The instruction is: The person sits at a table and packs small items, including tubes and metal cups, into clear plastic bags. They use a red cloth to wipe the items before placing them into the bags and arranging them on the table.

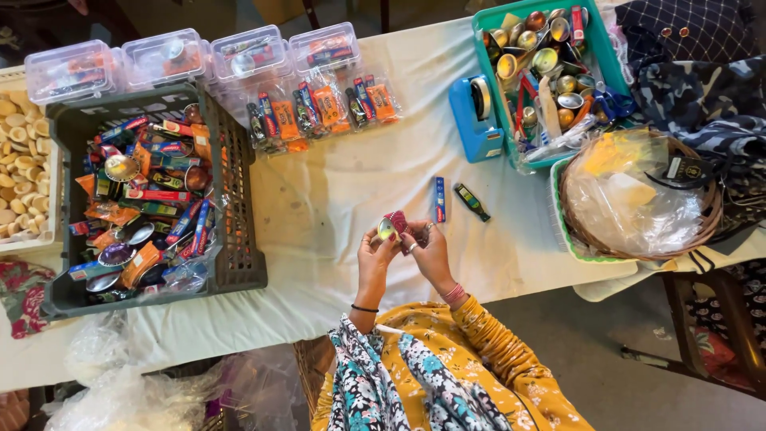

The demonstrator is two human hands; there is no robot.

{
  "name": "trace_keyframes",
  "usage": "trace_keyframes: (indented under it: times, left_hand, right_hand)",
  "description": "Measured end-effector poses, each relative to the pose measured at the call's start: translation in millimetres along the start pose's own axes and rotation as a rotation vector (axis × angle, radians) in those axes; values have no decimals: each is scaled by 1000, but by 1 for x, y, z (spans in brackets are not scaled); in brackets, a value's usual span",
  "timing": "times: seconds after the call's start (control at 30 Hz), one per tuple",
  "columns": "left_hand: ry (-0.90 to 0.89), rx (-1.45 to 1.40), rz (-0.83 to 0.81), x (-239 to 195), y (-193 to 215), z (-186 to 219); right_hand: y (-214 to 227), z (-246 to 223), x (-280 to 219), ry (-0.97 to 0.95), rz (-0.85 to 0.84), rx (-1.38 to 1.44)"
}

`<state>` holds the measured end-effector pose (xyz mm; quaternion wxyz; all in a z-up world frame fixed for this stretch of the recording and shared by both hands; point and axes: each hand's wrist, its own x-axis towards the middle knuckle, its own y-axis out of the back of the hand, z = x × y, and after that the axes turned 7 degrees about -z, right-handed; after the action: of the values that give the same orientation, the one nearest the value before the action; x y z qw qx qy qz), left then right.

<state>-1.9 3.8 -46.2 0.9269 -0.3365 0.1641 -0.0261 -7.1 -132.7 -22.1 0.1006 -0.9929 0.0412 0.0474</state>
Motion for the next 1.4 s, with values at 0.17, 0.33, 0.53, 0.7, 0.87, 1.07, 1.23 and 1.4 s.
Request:
trace_keyframes:
  times: [0.17,0.33,0.53,0.7,0.87,1.07,1.23,1.4]
  left_hand:
    - [40,36,37,9,20,-25]
    - [120,106,78,14,36,-45]
    - [147,63,167,21,55,-52]
    - [173,44,196,22,55,-52]
    - [210,135,238,40,72,-77]
    - [122,342,281,69,71,-103]
    - [-117,570,287,57,52,-96]
    - [-147,641,232,47,56,-97]
  right_hand:
    - [10,11,-10,-64,-22,-38]
    - [45,42,-18,-56,-80,-174]
    - [135,66,-17,-129,8,-283]
    - [218,69,-16,-86,322,-536]
    - [187,37,-2,25,419,-1182]
    - [121,66,41,52,169,-1284]
    - [67,57,33,132,13,-1244]
    - [64,32,18,219,-253,-1194]
